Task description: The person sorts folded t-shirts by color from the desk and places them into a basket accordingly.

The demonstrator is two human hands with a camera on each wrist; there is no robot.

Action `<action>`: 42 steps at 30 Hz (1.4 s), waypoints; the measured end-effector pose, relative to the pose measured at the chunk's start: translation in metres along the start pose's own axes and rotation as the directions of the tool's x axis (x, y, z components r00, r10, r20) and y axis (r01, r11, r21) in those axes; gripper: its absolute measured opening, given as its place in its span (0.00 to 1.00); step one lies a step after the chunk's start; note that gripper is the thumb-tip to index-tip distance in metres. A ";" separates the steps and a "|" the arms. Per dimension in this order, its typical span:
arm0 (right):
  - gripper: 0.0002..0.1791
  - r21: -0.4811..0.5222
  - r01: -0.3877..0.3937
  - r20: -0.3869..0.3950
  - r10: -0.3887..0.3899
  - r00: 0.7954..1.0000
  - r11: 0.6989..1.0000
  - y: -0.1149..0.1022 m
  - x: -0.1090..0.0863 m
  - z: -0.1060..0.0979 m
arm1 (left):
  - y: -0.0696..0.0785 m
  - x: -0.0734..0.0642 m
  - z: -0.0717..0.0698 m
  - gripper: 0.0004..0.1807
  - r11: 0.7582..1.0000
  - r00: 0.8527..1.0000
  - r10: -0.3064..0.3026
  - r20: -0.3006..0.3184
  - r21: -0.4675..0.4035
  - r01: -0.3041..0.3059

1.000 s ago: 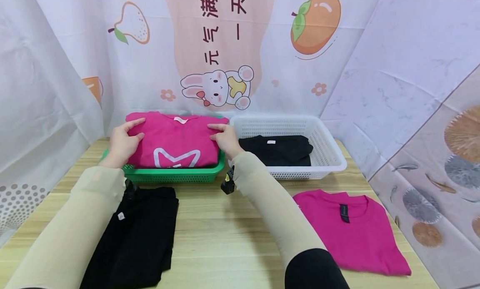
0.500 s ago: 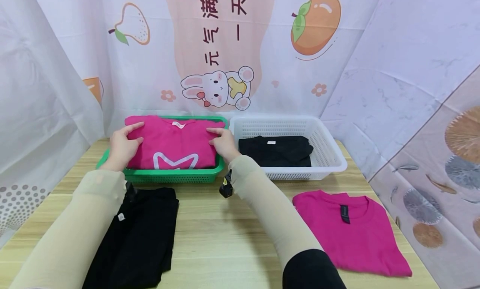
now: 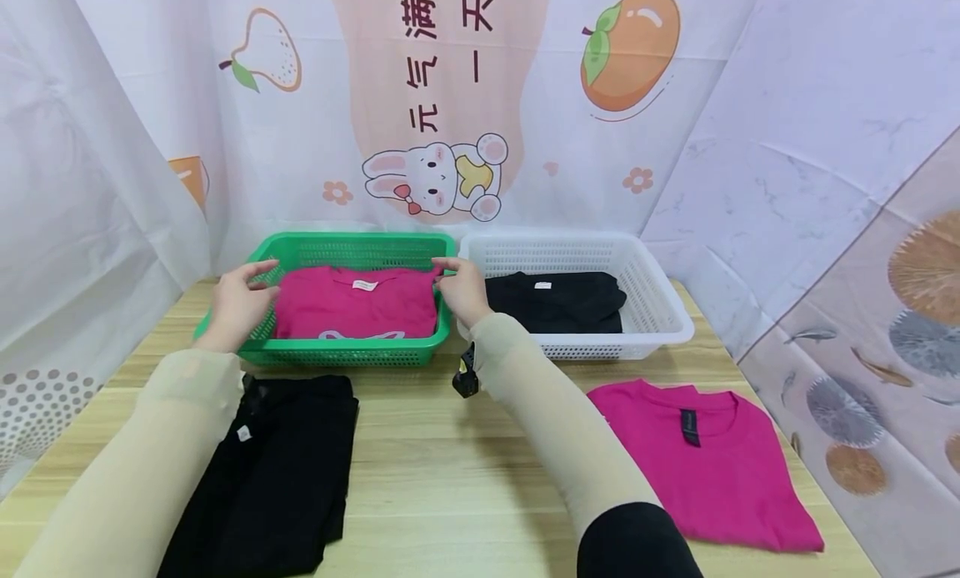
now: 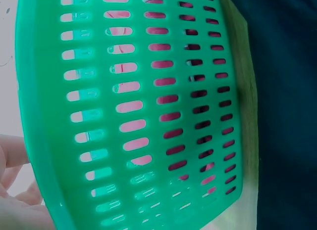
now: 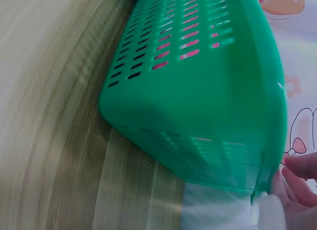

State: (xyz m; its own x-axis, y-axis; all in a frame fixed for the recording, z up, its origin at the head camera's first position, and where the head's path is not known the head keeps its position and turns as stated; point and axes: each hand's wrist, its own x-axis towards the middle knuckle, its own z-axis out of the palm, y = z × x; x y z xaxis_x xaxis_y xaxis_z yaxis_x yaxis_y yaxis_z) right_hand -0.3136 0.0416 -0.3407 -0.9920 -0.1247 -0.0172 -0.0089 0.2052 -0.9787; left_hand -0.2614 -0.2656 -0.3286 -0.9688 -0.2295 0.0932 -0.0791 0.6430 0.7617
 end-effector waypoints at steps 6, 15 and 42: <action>0.23 0.009 0.014 -0.007 -0.014 1.000 1.000 -0.001 -0.008 -0.008 | 0.003 -0.008 -0.002 0.26 0.999 0.999 0.045 0.025 0.022 -0.046; 0.21 0.088 0.050 0.028 -0.053 0.998 0.995 -0.011 -0.027 -0.020 | 0.014 -0.021 -0.007 0.26 0.997 0.998 0.063 -0.008 -0.052 -0.063; 0.21 0.188 0.098 0.037 -0.107 0.994 0.977 -0.002 -0.090 -0.065 | 0.049 -0.085 0.035 0.22 0.930 0.976 0.217 0.016 -0.307 -0.202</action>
State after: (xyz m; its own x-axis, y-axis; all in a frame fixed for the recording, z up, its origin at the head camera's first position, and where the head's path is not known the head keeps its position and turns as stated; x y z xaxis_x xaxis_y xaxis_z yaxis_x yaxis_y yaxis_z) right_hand -0.2325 0.1154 -0.3238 -0.9802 -0.1813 0.0800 -0.0825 0.0060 -0.9966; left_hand -0.1907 -0.1892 -0.3215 -0.9665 -0.0728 0.2461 0.1940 0.4206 0.8863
